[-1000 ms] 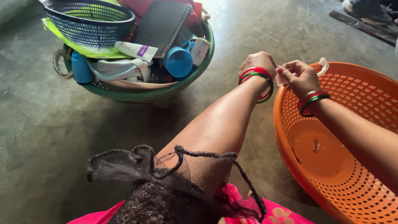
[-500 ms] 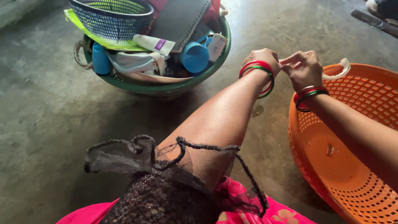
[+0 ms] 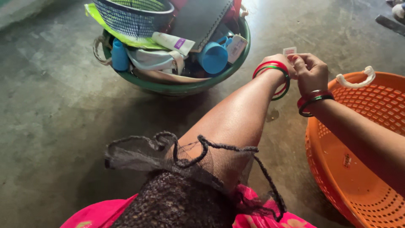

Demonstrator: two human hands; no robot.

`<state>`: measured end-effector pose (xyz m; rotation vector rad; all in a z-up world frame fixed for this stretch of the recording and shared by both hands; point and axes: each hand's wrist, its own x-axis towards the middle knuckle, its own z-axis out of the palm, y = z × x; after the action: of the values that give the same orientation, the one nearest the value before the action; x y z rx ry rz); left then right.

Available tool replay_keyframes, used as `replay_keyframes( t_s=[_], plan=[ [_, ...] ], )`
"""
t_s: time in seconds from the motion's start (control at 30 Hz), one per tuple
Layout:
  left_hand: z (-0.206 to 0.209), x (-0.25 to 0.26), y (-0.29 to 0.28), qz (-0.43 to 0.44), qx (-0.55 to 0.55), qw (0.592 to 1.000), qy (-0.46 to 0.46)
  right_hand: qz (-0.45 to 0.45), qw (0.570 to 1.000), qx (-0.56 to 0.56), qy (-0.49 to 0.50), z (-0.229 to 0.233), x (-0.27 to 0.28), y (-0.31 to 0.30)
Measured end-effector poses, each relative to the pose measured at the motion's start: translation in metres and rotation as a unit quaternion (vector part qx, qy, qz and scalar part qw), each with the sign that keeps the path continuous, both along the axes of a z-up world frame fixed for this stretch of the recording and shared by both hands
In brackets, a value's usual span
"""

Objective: The person sits on the floor and transfers various household items from an orange basket to a green basin. They handle a green pouch, a small box, a notebook, a tube, a bottle, and a keychain, placing them into the basin one by one.

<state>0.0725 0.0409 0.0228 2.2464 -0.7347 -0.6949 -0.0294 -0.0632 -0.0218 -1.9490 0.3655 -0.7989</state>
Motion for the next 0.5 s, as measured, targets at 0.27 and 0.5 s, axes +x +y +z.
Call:
replay_keyframes(
  t_s=[0.27, 0.5],
  plan=[
    [0.004, 0.006, 0.01, 0.088, -0.012, 0.996, 0.0, 0.037, 0.997, -0.003, -0.067, -0.017, 0.018, -0.015],
    [0.041, -0.007, 0.045, 0.096, -0.019, 0.995, -0.011, 0.036, 0.995, 0.089, 0.018, -0.024, 0.017, -0.005]
  ],
)
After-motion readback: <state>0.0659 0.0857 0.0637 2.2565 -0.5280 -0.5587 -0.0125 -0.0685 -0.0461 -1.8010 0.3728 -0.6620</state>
